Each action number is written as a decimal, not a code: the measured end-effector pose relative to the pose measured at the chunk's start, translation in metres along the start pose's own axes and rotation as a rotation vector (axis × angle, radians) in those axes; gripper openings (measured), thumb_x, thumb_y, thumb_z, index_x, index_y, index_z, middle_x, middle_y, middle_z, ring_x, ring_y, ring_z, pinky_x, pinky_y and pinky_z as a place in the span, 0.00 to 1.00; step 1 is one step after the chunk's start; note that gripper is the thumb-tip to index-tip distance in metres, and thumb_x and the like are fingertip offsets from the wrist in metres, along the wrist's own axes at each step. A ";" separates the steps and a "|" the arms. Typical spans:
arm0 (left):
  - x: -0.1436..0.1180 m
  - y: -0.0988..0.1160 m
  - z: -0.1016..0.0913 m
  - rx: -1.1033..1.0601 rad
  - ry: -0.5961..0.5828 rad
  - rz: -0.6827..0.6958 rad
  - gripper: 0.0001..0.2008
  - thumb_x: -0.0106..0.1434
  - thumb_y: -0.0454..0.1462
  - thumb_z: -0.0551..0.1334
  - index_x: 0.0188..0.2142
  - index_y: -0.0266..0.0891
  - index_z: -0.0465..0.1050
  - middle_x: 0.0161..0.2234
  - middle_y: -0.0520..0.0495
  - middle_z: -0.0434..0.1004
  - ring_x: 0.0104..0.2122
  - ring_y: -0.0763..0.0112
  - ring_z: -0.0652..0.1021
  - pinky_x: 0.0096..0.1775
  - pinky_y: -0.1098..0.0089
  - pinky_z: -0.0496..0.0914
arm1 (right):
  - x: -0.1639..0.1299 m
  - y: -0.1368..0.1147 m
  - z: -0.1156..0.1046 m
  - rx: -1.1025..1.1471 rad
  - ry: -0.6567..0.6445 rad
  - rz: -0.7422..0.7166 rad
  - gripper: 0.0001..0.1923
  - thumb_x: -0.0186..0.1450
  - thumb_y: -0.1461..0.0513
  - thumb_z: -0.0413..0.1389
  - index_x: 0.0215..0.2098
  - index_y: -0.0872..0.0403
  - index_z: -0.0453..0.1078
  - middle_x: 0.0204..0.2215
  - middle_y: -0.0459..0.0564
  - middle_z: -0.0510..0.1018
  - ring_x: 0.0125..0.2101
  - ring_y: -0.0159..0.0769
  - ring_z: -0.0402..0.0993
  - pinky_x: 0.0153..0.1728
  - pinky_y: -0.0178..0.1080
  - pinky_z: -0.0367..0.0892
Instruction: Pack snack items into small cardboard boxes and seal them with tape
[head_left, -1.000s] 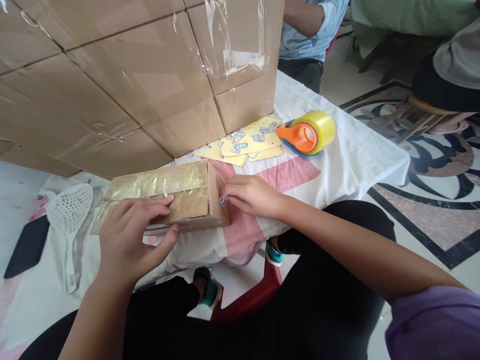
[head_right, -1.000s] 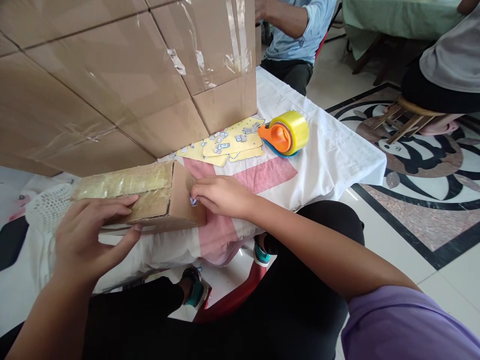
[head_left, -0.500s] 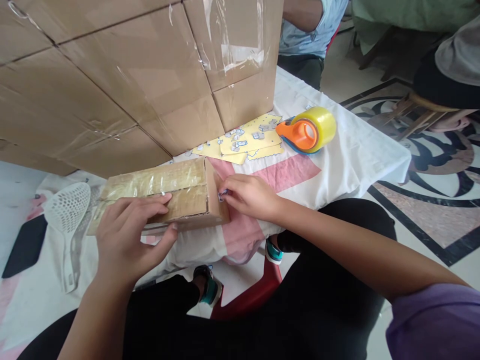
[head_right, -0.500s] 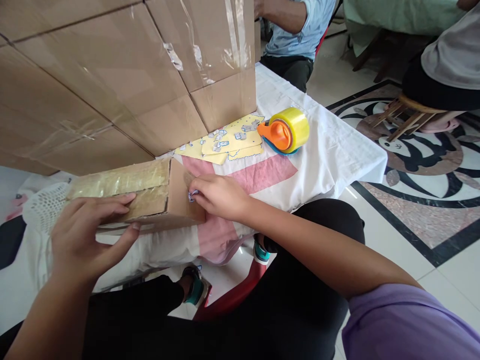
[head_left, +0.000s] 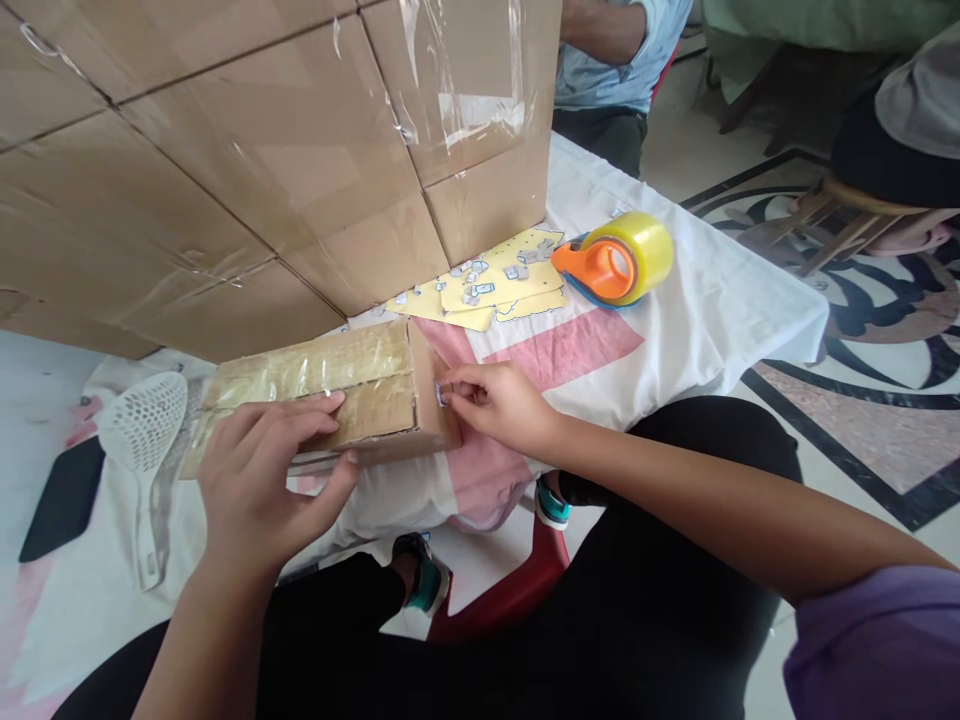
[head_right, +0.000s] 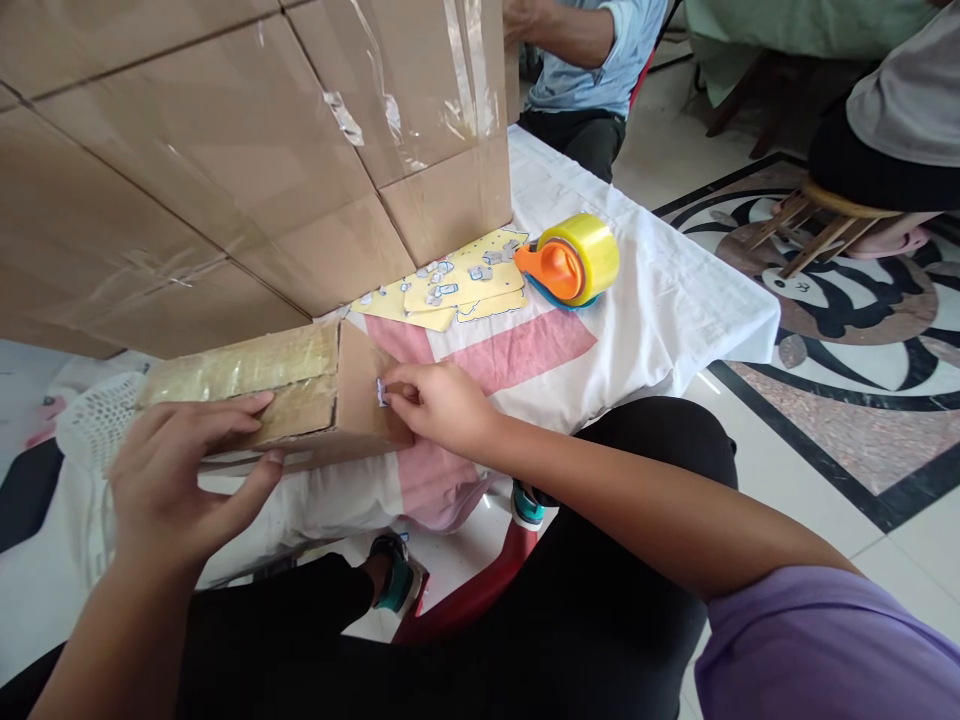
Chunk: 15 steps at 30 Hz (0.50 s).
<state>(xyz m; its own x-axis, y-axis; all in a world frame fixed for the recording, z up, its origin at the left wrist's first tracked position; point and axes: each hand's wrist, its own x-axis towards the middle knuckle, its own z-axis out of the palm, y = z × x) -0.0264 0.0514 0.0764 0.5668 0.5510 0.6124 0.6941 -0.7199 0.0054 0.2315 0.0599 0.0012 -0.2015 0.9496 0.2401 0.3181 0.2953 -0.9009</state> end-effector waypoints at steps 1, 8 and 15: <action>0.000 0.000 0.000 -0.004 0.003 -0.002 0.15 0.53 0.34 0.68 0.40 0.44 0.68 0.42 0.42 0.84 0.37 0.53 0.80 0.40 0.55 0.71 | 0.000 0.001 0.001 0.036 0.002 0.012 0.09 0.67 0.63 0.58 0.44 0.55 0.77 0.27 0.44 0.77 0.27 0.30 0.70 0.31 0.34 0.60; 0.001 0.001 -0.001 -0.017 -0.001 0.005 0.15 0.53 0.33 0.69 0.39 0.42 0.68 0.42 0.39 0.84 0.37 0.52 0.80 0.40 0.55 0.71 | 0.007 0.005 -0.002 0.379 -0.132 0.056 0.11 0.64 0.61 0.60 0.43 0.56 0.69 0.25 0.39 0.69 0.25 0.28 0.65 0.29 0.34 0.61; 0.000 0.001 -0.001 -0.017 -0.005 0.001 0.16 0.53 0.33 0.69 0.40 0.42 0.68 0.42 0.40 0.84 0.37 0.53 0.80 0.40 0.55 0.71 | 0.012 0.014 -0.001 0.608 -0.240 0.055 0.15 0.62 0.61 0.62 0.42 0.53 0.63 0.23 0.36 0.68 0.25 0.27 0.65 0.31 0.33 0.59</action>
<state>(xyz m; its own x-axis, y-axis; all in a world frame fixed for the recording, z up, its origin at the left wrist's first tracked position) -0.0256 0.0504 0.0774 0.5701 0.5524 0.6081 0.6857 -0.7276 0.0181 0.2344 0.0751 -0.0084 -0.4233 0.8911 0.1635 -0.2319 0.0678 -0.9704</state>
